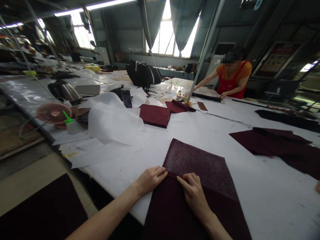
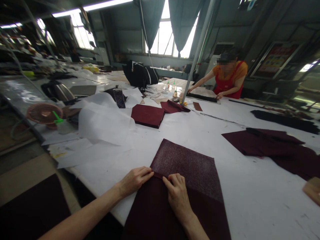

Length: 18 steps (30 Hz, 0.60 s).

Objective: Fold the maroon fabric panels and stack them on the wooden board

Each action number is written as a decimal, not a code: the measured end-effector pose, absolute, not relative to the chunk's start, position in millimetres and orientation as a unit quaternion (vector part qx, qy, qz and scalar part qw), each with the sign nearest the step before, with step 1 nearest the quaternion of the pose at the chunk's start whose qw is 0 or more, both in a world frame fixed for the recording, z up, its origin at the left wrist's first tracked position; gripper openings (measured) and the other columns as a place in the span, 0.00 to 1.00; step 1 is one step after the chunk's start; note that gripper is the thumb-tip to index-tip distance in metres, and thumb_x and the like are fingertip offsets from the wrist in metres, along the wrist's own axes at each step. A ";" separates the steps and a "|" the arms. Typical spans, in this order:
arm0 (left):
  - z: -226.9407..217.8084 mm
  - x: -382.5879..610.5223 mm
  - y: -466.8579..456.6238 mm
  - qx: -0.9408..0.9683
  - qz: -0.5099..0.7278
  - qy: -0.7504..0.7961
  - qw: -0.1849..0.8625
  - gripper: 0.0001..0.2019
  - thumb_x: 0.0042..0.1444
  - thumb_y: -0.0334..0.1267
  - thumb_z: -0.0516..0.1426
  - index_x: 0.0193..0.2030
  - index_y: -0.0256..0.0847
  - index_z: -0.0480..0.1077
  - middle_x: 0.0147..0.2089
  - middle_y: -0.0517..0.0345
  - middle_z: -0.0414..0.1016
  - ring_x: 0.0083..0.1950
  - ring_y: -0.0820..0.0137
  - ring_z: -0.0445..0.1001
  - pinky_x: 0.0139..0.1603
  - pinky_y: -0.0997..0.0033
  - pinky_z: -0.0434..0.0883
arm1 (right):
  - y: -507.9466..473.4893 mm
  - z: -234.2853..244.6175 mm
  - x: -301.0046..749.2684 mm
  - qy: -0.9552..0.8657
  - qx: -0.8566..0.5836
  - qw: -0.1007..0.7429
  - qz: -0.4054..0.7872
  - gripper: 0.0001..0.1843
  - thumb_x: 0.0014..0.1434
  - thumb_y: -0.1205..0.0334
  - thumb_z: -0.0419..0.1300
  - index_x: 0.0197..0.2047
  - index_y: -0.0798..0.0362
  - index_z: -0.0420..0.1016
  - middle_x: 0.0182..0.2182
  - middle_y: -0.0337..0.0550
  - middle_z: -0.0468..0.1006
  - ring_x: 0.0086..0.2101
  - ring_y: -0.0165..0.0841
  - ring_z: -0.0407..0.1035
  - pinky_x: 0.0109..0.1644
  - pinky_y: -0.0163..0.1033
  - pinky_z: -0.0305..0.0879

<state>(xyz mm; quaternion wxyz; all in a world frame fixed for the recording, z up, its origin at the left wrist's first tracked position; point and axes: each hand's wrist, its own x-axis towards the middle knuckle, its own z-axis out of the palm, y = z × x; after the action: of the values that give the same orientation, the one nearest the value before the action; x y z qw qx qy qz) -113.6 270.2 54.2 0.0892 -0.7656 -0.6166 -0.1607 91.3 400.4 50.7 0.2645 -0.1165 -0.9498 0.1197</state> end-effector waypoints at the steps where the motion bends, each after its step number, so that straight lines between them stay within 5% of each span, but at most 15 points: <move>1: 54.0 -113.5 270.2 -0.767 -0.155 -0.616 0.090 0.13 0.65 0.31 0.46 0.53 0.37 0.65 0.45 0.50 0.71 0.44 0.67 0.70 0.44 0.68 0.73 | 400.0 50.9 91.2 -0.950 -0.115 0.267 0.116 0.21 0.64 0.74 0.47 0.54 0.48 0.71 0.37 0.47 0.69 0.39 0.38 0.61 0.43 0.46 0.59; 18: 54.2 -111.5 270.7 -0.785 -0.107 -0.587 0.164 0.12 0.64 0.27 0.46 0.52 0.32 0.65 0.42 0.50 0.70 0.40 0.69 0.70 0.41 0.69 0.74 | 397.2 48.8 88.7 -0.948 -0.105 0.286 0.096 0.17 0.63 0.74 0.49 0.51 0.54 0.72 0.36 0.47 0.68 0.38 0.37 0.59 0.44 0.46 0.57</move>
<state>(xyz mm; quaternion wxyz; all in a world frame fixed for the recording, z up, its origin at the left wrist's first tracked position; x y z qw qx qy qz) -111.5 270.7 54.2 0.1645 -0.7851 -0.5875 -0.1070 88.7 397.2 48.8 0.2860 -0.1046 -0.9476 0.0964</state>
